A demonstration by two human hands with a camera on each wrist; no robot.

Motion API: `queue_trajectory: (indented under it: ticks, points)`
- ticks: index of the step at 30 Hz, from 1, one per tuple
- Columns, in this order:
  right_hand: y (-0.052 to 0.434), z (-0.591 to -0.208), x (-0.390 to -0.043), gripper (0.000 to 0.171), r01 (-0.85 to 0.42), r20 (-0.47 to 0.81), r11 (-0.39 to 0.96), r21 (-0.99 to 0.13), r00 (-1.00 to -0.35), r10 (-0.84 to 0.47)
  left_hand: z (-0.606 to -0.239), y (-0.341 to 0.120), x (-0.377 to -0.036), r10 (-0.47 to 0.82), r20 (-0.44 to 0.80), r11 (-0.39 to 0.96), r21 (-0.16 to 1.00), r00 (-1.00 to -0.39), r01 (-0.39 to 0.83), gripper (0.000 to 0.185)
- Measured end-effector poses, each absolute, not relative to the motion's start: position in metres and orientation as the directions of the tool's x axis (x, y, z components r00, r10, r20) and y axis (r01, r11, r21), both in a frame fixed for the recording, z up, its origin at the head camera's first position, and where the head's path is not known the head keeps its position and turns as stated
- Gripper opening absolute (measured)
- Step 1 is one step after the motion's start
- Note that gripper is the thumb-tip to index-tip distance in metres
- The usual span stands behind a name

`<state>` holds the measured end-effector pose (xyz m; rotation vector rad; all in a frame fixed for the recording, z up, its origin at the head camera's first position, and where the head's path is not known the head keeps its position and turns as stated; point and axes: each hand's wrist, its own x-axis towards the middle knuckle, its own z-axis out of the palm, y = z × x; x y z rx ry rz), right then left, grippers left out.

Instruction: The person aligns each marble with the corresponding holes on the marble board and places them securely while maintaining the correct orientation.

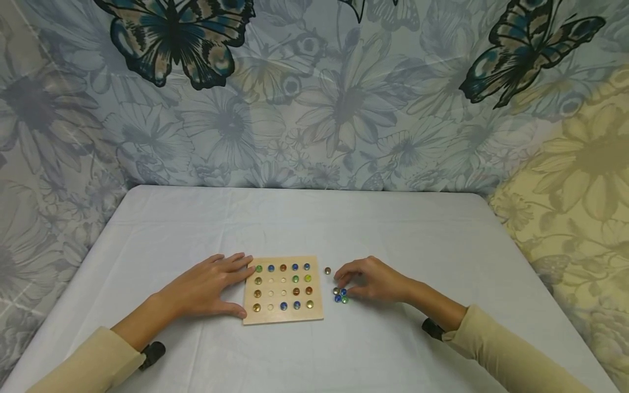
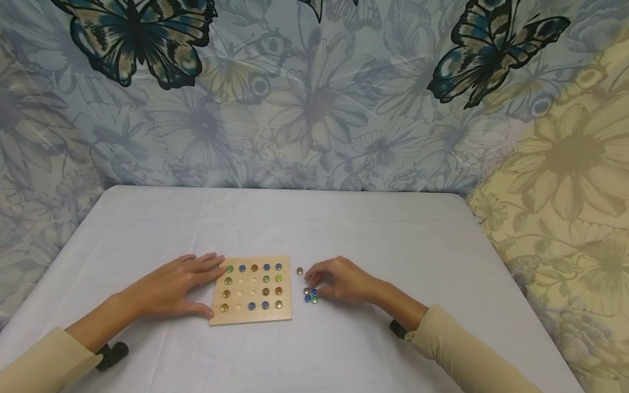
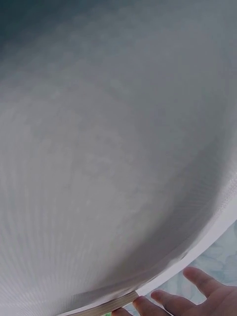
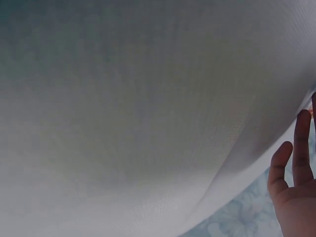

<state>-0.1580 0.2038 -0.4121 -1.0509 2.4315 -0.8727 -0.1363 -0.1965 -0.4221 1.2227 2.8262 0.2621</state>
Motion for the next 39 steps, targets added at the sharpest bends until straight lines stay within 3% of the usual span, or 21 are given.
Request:
queue_trajectory:
  ticks: [26, 39]
  points:
    - [0.201, -0.409, -0.16, 0.028, -0.565, -0.009, 0.542, -0.622, -0.687, -0.726, -0.424, -0.197, -0.136, 0.734, 0.036, 0.664, 0.167, -0.678, 0.728, 0.099]
    - [0.168, -0.402, -0.165, 0.03, -0.58, 0.054, 0.504, -0.64, -0.689, -0.723, -0.422, -0.197, -0.136, 0.731, 0.021, 0.668, 0.185, -0.682, 0.721, 0.099]
